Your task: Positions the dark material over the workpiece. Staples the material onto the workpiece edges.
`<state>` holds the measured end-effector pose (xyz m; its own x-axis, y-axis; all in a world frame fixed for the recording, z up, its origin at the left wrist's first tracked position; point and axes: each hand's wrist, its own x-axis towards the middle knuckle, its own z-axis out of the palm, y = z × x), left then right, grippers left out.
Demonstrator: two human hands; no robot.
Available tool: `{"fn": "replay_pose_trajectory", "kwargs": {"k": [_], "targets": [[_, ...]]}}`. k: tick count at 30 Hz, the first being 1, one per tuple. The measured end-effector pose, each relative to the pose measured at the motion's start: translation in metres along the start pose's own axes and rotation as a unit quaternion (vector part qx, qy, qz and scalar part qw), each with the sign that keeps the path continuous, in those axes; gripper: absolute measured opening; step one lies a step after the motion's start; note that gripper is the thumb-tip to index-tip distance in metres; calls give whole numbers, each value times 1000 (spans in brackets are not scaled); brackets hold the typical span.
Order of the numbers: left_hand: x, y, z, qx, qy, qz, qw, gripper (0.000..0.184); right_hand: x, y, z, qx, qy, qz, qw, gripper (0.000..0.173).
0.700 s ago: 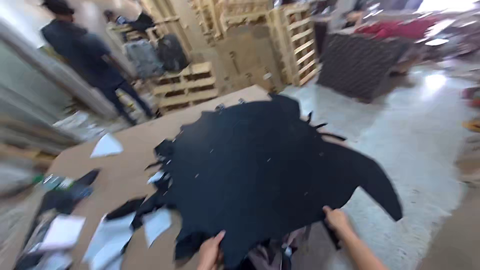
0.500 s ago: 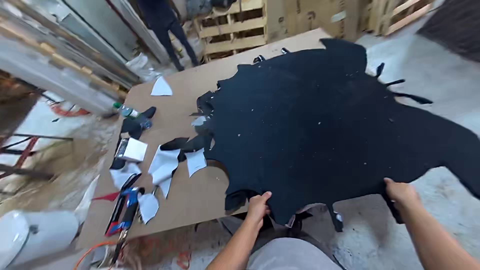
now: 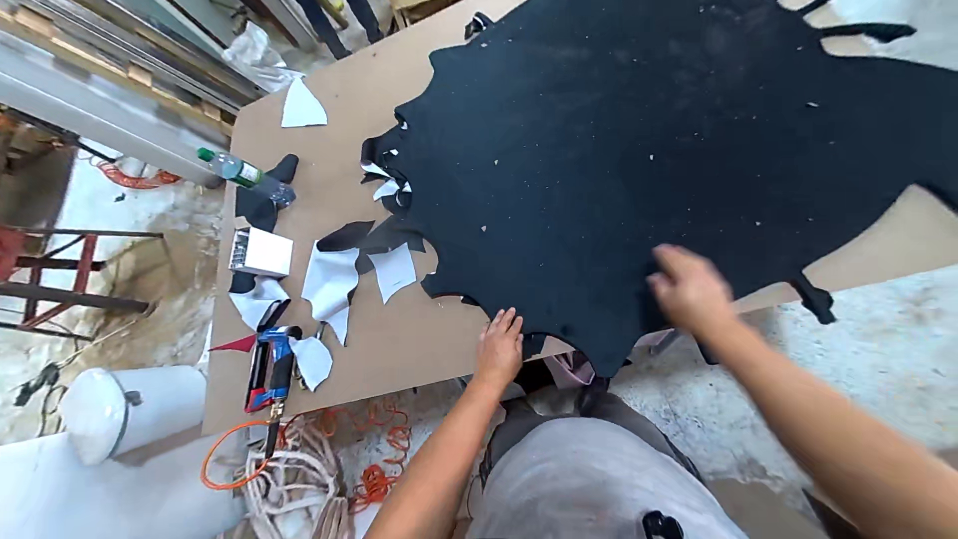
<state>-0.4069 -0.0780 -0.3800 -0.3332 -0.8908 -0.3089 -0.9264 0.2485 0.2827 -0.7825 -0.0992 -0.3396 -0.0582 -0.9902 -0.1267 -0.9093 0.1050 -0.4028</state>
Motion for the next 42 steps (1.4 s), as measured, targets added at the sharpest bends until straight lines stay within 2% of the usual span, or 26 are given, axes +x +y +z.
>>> {"fn": "replay_pose_trajectory", "kwargs": {"k": [2,3,5,7,11,15,18,22,25,27,29,32,34,37,42], "targets": [[-2,-24,13,19,-28,44,998,50,-26,-57,75,-17,-49,-142,989,49],[0,-29,13,19,-42,58,997,51,-30,-77,107,-16,-63,-186,980,50],[3,-33,7,23,-75,68,995,54,-27,-103,148,-16,-74,-213,974,57],[3,-36,5,26,-91,75,993,57,-13,-113,161,-15,-64,-222,973,55],[6,-40,1,42,-96,88,991,62,24,-120,156,-37,-71,-245,966,55],[6,-37,-3,55,-120,75,988,65,43,-105,151,-47,-28,-240,969,63],[7,-35,-7,63,-135,67,987,67,36,-76,146,-66,31,-163,984,70],[7,-32,-7,62,-147,57,986,67,37,-39,134,-107,59,-67,990,80],[10,-26,-11,69,-159,44,984,68,52,-27,123,-119,84,32,989,90],[10,-23,-12,76,-164,35,983,68,49,-29,122,-123,83,55,987,92],[8,-20,-12,84,-163,24,983,70,31,-33,127,-127,75,12,989,87],[11,-9,-12,101,-163,1,981,73,-3,-39,137,-116,34,-106,987,78],[13,4,-5,107,-132,32,985,76,-17,-41,138,-99,-12,-156,983,74],[24,33,12,91,-104,118,983,73,-10,-35,128,-82,-65,-183,977,76],[25,61,26,116,-92,76,986,78,7,-21,124,-72,-24,-165,983,73]]}}
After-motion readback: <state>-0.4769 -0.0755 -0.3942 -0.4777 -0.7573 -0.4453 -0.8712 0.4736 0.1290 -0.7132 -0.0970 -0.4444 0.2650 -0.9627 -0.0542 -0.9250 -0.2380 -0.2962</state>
